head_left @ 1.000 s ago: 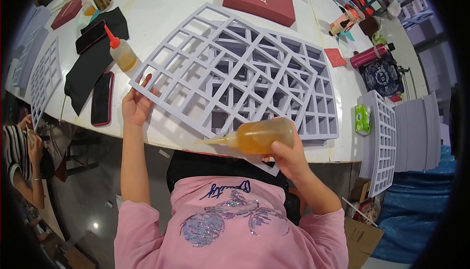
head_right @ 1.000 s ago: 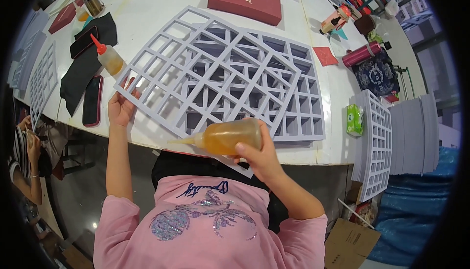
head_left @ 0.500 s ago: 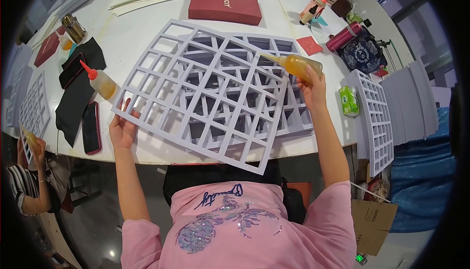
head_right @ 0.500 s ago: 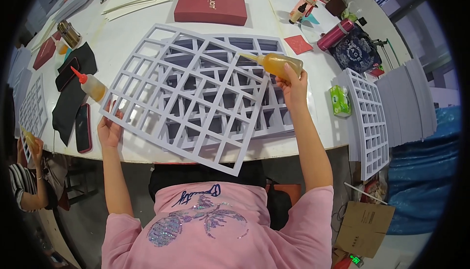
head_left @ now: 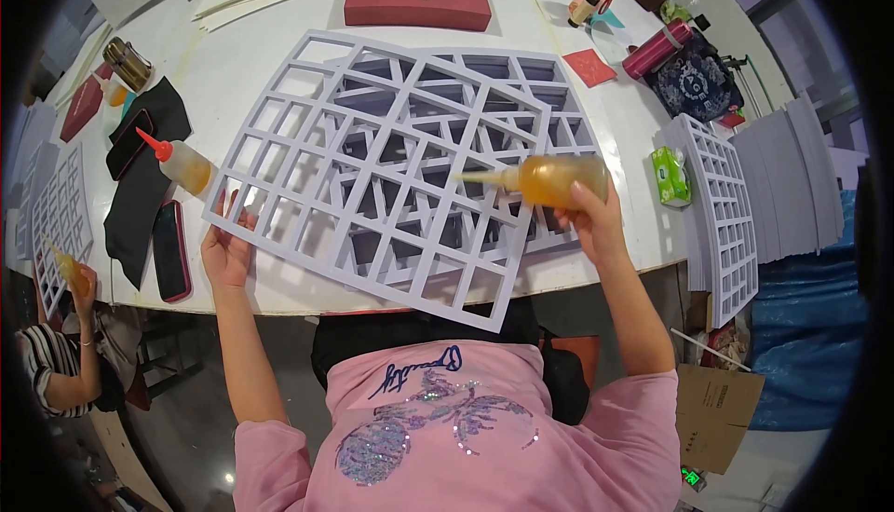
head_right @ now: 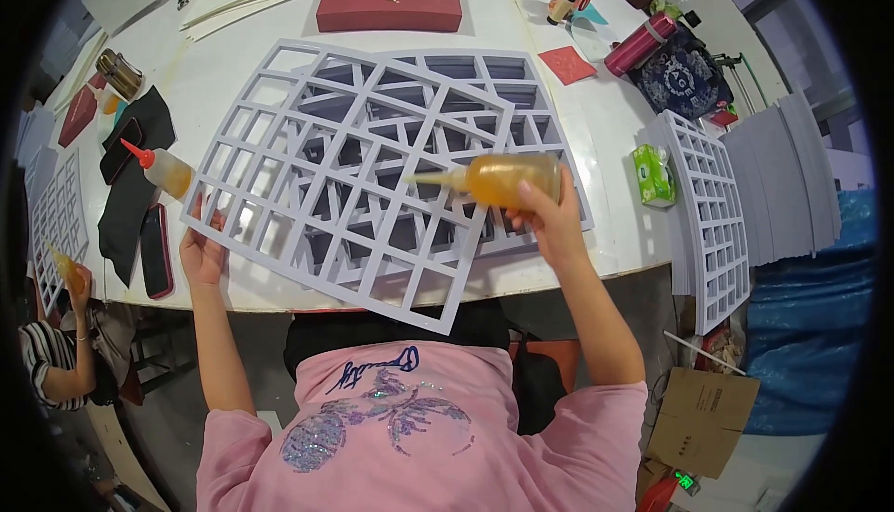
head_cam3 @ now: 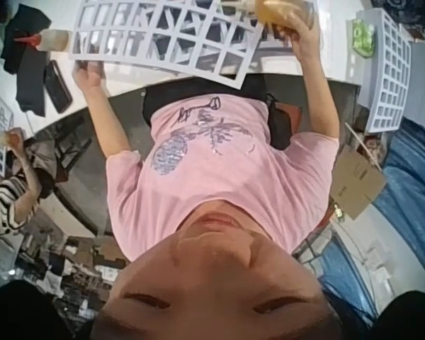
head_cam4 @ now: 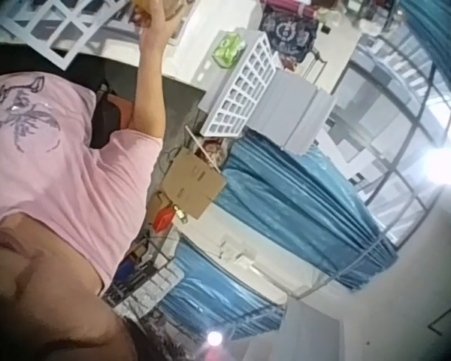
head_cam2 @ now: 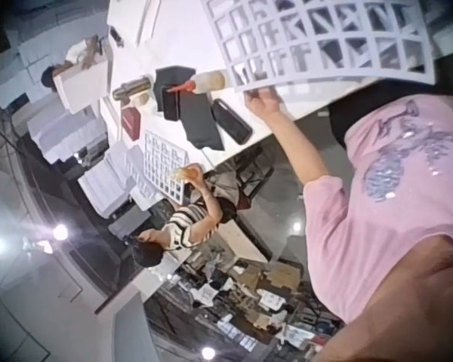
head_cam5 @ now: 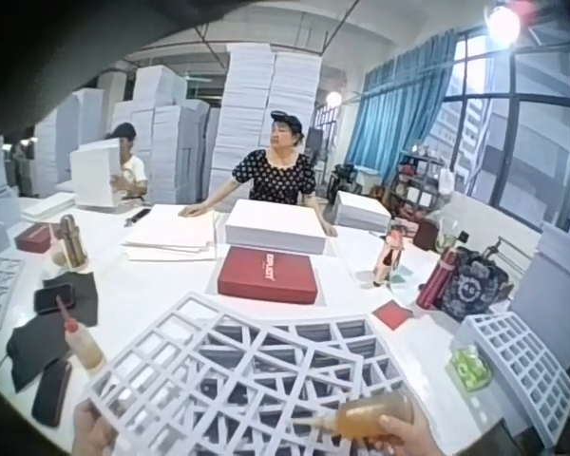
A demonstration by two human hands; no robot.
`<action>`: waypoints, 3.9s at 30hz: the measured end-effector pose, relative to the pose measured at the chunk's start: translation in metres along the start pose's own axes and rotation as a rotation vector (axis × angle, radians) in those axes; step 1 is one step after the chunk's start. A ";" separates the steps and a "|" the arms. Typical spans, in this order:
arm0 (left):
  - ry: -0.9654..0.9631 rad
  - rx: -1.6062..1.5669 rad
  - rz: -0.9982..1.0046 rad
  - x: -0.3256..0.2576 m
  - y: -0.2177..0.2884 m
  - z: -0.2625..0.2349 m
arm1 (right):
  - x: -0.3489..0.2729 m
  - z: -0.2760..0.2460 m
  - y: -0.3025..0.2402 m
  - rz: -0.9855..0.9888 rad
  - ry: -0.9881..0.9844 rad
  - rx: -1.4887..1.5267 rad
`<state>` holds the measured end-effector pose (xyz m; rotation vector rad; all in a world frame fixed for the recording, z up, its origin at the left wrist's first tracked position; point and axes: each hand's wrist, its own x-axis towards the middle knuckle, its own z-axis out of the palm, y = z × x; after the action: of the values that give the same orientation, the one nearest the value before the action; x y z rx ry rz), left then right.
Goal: Gluing plastic grid inserts for product packaging at a factory workbench.
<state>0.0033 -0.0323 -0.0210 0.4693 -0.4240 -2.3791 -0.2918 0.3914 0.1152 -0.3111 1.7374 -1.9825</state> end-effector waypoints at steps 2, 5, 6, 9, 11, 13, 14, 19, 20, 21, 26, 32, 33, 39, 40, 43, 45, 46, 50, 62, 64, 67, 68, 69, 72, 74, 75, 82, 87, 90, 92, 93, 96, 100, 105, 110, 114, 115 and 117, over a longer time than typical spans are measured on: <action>-0.018 0.008 -0.001 -0.001 0.000 -0.004 | -0.022 0.006 0.003 0.042 -0.050 0.010; -0.003 0.062 0.031 0.000 -0.001 -0.009 | -0.053 0.016 0.003 0.055 -0.129 0.043; -0.080 0.051 0.015 0.001 -0.001 -0.010 | -0.062 0.018 0.003 0.073 -0.137 0.040; -0.098 0.022 -0.025 0.000 -0.001 -0.009 | -0.083 0.019 0.008 0.149 -0.182 0.055; -0.008 0.102 -0.052 -0.007 -0.004 -0.003 | -0.092 0.020 0.011 0.201 -0.215 0.075; -0.048 0.155 -0.041 -0.010 -0.002 -0.015 | -0.090 0.022 0.008 0.256 -0.241 0.164; -0.104 0.155 -0.044 -0.012 -0.002 -0.014 | -0.087 0.024 0.007 0.310 -0.267 0.250; -0.315 0.185 -0.103 -0.022 -0.009 0.005 | -0.063 0.051 0.009 0.213 -0.194 0.326; -0.378 0.197 -0.163 -0.023 -0.007 0.006 | -0.057 0.058 0.009 0.168 -0.173 0.296; -0.439 0.210 -0.224 -0.023 -0.006 0.008 | -0.051 0.064 0.009 0.123 -0.150 0.267; -0.268 0.266 -0.138 -0.026 -0.009 0.003 | -0.026 0.097 0.010 0.038 -0.151 0.169; -0.256 0.312 -0.113 -0.023 -0.010 0.001 | -0.031 0.103 0.020 -0.075 -0.244 -0.120; -0.256 0.311 -0.116 -0.023 -0.010 0.002 | -0.041 0.108 0.009 0.001 -0.290 -0.097; -0.249 0.331 -0.097 -0.019 -0.010 -0.008 | -0.057 0.075 -0.003 0.295 -0.349 0.329; -0.237 0.338 -0.063 -0.017 -0.009 -0.014 | -0.054 0.062 -0.003 0.221 -0.312 0.335; -0.065 0.234 0.036 -0.014 -0.009 -0.015 | -0.038 0.023 -0.013 -0.031 -0.083 0.173; -0.048 0.079 -0.011 -0.008 -0.001 -0.019 | -0.023 -0.005 -0.019 -0.169 0.065 0.087; -0.063 0.007 -0.041 -0.005 0.003 -0.023 | -0.016 -0.017 -0.023 -0.217 0.129 0.071; -0.051 0.064 -0.053 -0.004 0.000 -0.013 | 0.013 -0.064 -0.024 -0.230 0.255 0.080; -0.238 0.129 -0.052 -0.006 0.003 -0.019 | 0.019 -0.079 -0.019 -0.157 0.270 0.014; -0.210 0.139 -0.041 -0.005 0.005 -0.020 | -0.004 -0.077 -0.019 -0.116 0.212 -0.014; -0.270 0.098 -0.082 0.000 0.007 -0.025 | -0.040 -0.071 -0.017 -0.040 0.148 -0.009; -0.269 0.102 -0.097 0.000 0.008 -0.028 | -0.052 -0.066 -0.016 -0.002 0.142 0.004; -0.267 0.108 -0.109 0.000 0.011 -0.031 | -0.063 -0.061 -0.014 0.024 0.146 0.015; -0.348 0.098 -0.152 -0.001 0.006 -0.021 | -0.096 -0.050 -0.007 0.137 0.125 0.040; -0.290 0.118 -0.128 -0.001 0.005 -0.019 | -0.115 -0.048 0.000 0.180 0.095 0.047; -0.249 0.125 -0.108 -0.002 0.006 -0.019 | -0.123 -0.045 0.003 0.197 0.059 0.042; -0.202 0.250 -0.082 -0.003 0.006 -0.018 | -0.134 -0.044 0.017 0.375 -0.155 0.219; -0.352 0.162 -0.079 -0.004 0.002 -0.006 | -0.085 -0.061 0.026 0.272 -0.224 0.644; -0.515 0.152 -0.124 -0.006 0.023 -0.029 | -0.025 -0.042 0.022 0.126 -0.269 0.857; -0.129 0.296 0.024 -0.026 0.005 -0.002 | 0.001 -0.048 0.030 0.081 -0.243 1.010; -0.248 0.412 0.043 -0.036 0.003 0.012 | 0.009 -0.046 0.035 0.048 -0.207 1.068; -0.385 0.416 0.052 -0.052 -0.003 0.070 | 0.016 -0.047 0.048 0.007 -0.172 1.243; -0.628 0.192 0.135 -0.039 0.010 0.105 | 0.009 -0.044 0.056 -0.069 -0.248 1.313; -0.692 0.081 0.270 0.060 -0.031 0.164 | -0.001 -0.044 0.058 -0.117 -0.278 1.291; -0.405 0.447 0.175 0.190 -0.075 0.220 | -0.001 -0.039 0.052 -0.100 -0.256 1.264; -0.012 1.368 0.187 0.203 -0.138 0.209 | -0.006 -0.044 0.053 -0.129 -0.203 1.194; -0.097 1.520 0.314 0.216 -0.133 0.178 | -0.002 -0.037 0.052 -0.123 -0.237 1.183; -0.191 1.492 0.492 0.204 -0.153 0.156 | -0.001 -0.037 0.053 -0.111 -0.248 1.190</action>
<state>-0.2940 -0.0294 0.0082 0.6254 -2.1043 -1.2557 -0.2976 0.4193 0.0576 -0.2025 0.2165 -2.5204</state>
